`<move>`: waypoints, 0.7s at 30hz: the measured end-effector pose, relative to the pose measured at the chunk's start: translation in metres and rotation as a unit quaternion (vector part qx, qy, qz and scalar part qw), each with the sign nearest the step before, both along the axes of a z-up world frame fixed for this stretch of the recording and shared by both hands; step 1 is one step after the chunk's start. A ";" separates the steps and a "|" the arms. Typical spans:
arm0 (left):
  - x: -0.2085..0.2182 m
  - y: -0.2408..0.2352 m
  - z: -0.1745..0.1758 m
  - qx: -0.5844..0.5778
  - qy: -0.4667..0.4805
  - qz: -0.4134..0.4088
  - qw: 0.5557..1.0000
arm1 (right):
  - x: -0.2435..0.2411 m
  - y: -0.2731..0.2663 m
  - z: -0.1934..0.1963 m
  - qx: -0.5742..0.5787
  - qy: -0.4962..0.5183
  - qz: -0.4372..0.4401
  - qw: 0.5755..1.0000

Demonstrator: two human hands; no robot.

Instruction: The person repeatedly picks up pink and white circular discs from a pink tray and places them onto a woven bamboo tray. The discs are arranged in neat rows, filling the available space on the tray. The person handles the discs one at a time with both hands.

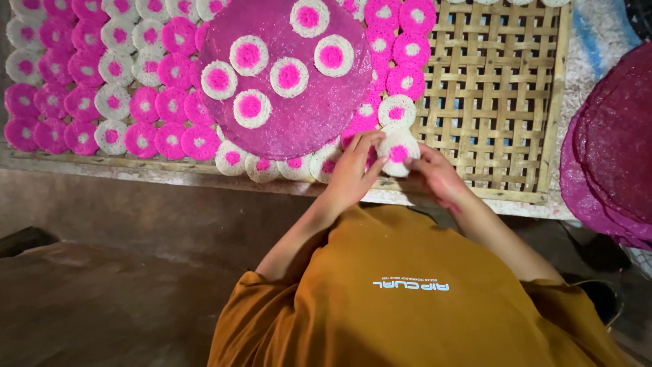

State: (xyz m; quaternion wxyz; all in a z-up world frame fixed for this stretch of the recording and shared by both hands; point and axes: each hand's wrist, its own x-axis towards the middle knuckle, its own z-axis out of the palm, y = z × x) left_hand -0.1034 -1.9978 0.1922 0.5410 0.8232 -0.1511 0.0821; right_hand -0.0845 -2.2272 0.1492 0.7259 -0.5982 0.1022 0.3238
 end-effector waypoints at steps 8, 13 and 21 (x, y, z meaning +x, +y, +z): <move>-0.026 -0.009 -0.028 0.107 0.212 -0.026 0.971 | -0.034 0.004 -0.001 -0.270 -0.152 0.105 0.945; -0.017 -0.012 -0.024 0.258 0.156 0.004 0.954 | -0.034 0.018 0.024 -0.388 -0.266 0.101 0.877; 0.144 0.068 -0.050 0.290 -0.034 0.273 0.917 | -0.019 0.012 0.051 -0.425 -0.458 0.059 0.779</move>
